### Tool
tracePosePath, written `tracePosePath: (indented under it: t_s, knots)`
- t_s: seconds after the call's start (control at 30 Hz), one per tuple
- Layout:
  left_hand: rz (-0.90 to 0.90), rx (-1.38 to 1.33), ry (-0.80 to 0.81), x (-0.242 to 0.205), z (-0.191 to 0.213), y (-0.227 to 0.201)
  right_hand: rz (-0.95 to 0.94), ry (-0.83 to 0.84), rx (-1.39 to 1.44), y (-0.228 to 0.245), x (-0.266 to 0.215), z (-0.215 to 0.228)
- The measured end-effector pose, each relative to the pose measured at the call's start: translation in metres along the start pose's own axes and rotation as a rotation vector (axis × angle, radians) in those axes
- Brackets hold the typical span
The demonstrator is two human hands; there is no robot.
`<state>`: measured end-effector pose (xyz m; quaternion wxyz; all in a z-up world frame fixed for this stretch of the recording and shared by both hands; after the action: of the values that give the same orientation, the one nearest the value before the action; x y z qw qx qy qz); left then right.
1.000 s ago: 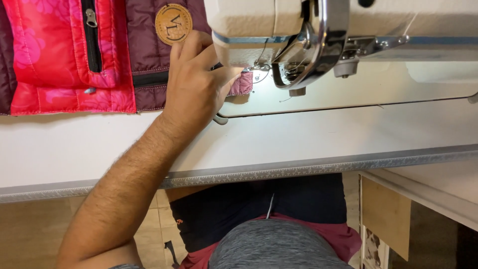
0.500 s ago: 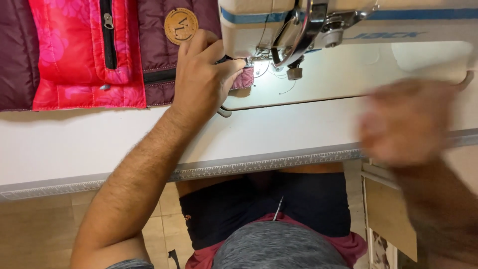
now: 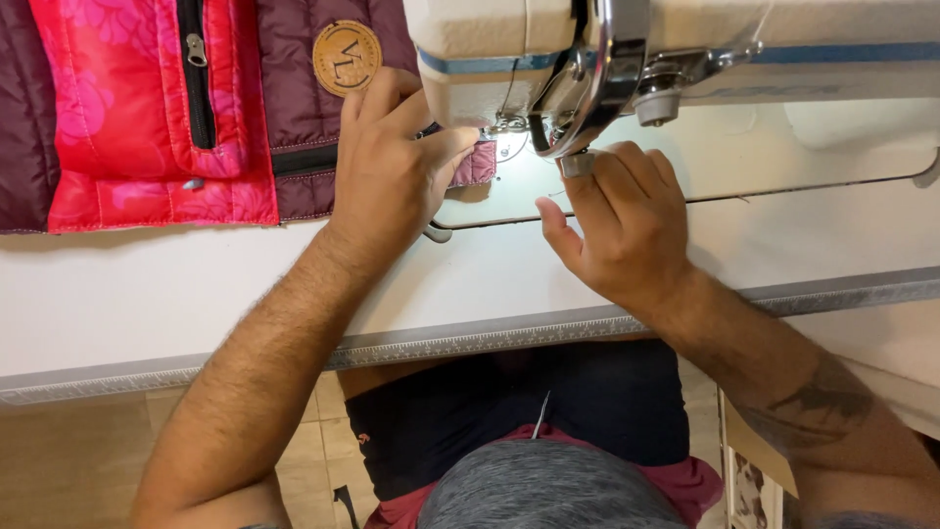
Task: The person is sewing a fabric bag on an industrial machine, unscrewing a small hardware part, and then assembling a black fabric component using clips.
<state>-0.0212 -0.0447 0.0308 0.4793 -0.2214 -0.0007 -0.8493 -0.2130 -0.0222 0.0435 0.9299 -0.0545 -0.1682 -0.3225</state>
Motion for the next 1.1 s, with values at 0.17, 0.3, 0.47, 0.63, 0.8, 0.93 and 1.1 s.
tracePosePath:
  t_s: [0.17, 0.3, 0.47, 0.63, 0.8, 0.93, 1.1]
  knots:
    - [-0.002, 0.008, -0.010, -0.0005, 0.0000, 0.0011, -0.007, 0.001, 0.015, 0.0011, 0.0027, -0.0003]
    - [-0.003, 0.005, -0.006, -0.0009, 0.0000, 0.0009, -0.009, 0.000, -0.026, 0.0015, 0.0015, -0.0022]
    - [0.006, -0.009, -0.014, 0.0008, -0.0007, 0.0031, -0.022, -0.008, -0.048, 0.0016, 0.0009, -0.0031]
    - [0.010, 0.008, -0.019, 0.0015, 0.0005, 0.0022, -0.066, 0.018, -0.052, -0.0002, -0.0006, -0.0053]
    - [0.020, -0.007, -0.008, 0.0020, -0.0022, 0.0044, -0.074, 0.020, -0.059, -0.0013, -0.0024, -0.0080]
    - [0.005, 0.008, -0.009, 0.0019, -0.0008, 0.0033, -0.076, 0.022, -0.068, -0.0010, -0.0015, -0.0070]
    - [0.005, -0.012, -0.001, 0.0013, -0.0001, 0.0015, -0.076, 0.030, -0.078, -0.0021, -0.0024, -0.0095]
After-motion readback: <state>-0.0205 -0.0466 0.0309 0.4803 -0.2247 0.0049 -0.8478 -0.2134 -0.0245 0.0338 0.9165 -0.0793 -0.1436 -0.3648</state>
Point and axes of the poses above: each hand's wrist, its own x-axis towards the middle knuckle, its own z-axis out of the back of the hand, y = z × x, the point moved 6 cm from there along x, towards the middle knuckle, and after that the axes turned 15 degrees about y, right-handed, at the moved point
